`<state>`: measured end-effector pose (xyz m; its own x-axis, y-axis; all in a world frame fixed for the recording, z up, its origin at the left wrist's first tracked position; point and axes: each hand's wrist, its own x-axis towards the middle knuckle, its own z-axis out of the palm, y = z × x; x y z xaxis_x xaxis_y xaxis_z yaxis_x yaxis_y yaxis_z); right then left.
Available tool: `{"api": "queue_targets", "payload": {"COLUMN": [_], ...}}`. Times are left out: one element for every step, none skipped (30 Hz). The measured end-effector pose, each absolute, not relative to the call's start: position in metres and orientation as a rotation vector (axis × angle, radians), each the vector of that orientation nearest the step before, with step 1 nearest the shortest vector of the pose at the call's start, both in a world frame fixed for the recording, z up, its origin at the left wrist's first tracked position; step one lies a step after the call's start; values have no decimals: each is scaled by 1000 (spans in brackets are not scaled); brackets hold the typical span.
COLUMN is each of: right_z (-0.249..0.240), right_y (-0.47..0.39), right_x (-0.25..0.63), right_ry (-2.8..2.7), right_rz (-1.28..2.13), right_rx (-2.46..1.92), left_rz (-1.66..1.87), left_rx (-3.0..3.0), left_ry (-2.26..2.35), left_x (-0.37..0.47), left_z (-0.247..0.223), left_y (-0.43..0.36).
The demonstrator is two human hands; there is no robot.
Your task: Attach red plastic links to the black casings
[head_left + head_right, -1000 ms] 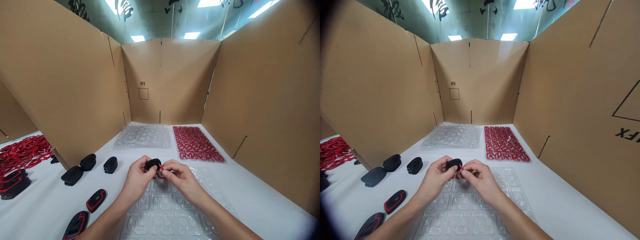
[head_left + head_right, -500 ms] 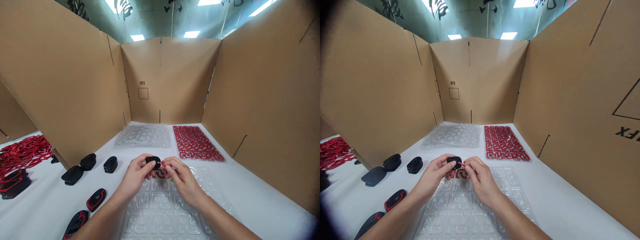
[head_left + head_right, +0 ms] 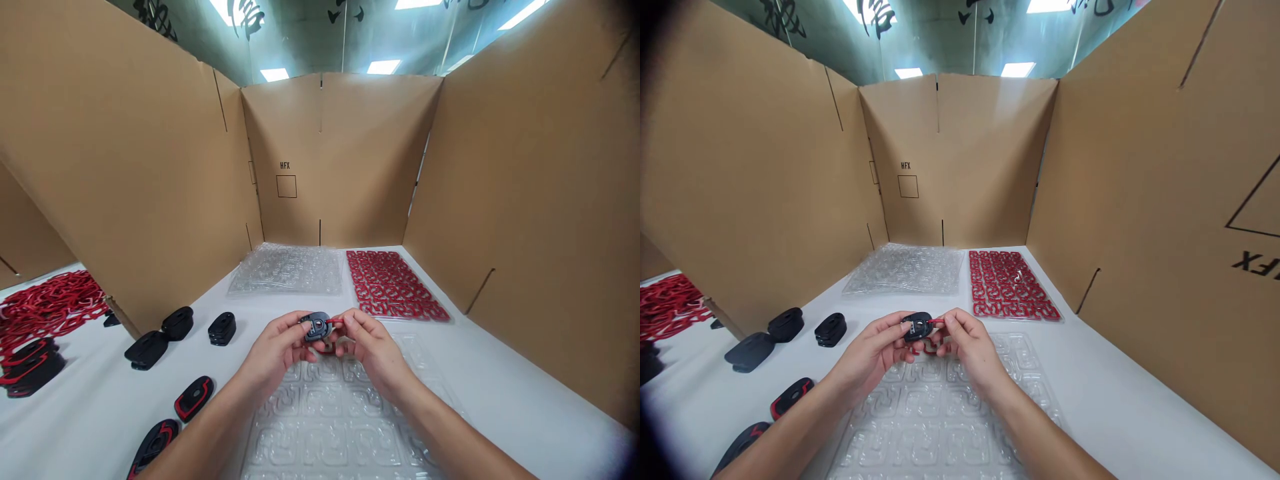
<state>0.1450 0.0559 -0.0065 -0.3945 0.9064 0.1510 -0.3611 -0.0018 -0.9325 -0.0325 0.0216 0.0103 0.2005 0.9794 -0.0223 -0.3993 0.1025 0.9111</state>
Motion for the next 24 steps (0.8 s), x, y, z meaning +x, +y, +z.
{"api": "queue_targets", "payload": {"right_z": [-7, -7, -8, -8, -9, -9, -8, -8, -7, -6, -6, -5, -5, -5, -5, -5, -5, -6, -6, -6, -6, -7, -7, -7], "right_y": [56, 57, 57, 57, 57, 57, 57, 56, 56, 55, 54, 54, 54, 53, 53, 53, 53, 53, 53, 53, 53, 52, 52, 52], "right_x": [145, 145, 146, 146, 146, 145, 145, 145, 145, 145, 144, 144, 144, 145, 145, 145, 145, 145, 145, 145, 145, 145, 145, 145], "right_ry": [-1225, -1197, -1174, -1157, -1145, -1140, -1142, -1150, -1162, -1176, -1190, -1201, -1208, -1208, -1206, -1201, -1202, -1209, -1223, -1241, -1261, -1282, -1306, -1336], "right_rz": [1625, 1651, 1675, 1696, 1710, 1713, 1706, 1695, 1683, 1675, 1670, 1669, 1670, 1670, 1673, 1678, 1686, 1696, 1708, 1717, 1720, 1714, 1699, 1675], "right_rx": [-636, -626, -613, -603, -598, -599, -604, -612, -618, -621, -621, -619, -616, -613, -606, -599, -591, -585, -583, -585, -590, -601, -615, -632], "left_rz": [1187, 1184, 1181, 1178, 1176, 1176, 1179, 1183, 1190, 1199, 1206, 1212, 1217, 1220, 1217, 1210, 1203, 1194, 1188, 1186, 1191, 1202, 1214, 1228], "left_rx": [928, 919, 913, 908, 902, 894, 885, 876, 867, 859, 855, 854, 856, 862, 872, 884, 897, 908, 918, 929, 944, 966, 999, 1043], "left_ry": [781, 774, 770, 765, 762, 760, 763, 772, 787, 807, 828, 845, 857, 862, 863, 862, 861, 862, 866, 872, 884, 902, 930, 969], "left_x": [-32, -32, -32, -32, -32, -33, -33, -33, -33, -33, -33, -33, -33, -32, -32, -31, -30, -30, -30, -30, -30, -30, -31, -31], "left_z": [11, 11, 11, 11, 10, 10, 9, 9, 8, 8, 7, 7, 7, 7, 7, 7, 7, 7, 6, 6, 6, 6, 6, 5], "left_y": [21, 20, 20, 20, 20, 20, 20, 21, 22, 23, 23, 24, 24, 24, 24, 23, 23, 23, 22, 23, 23, 23, 24, 25]}}
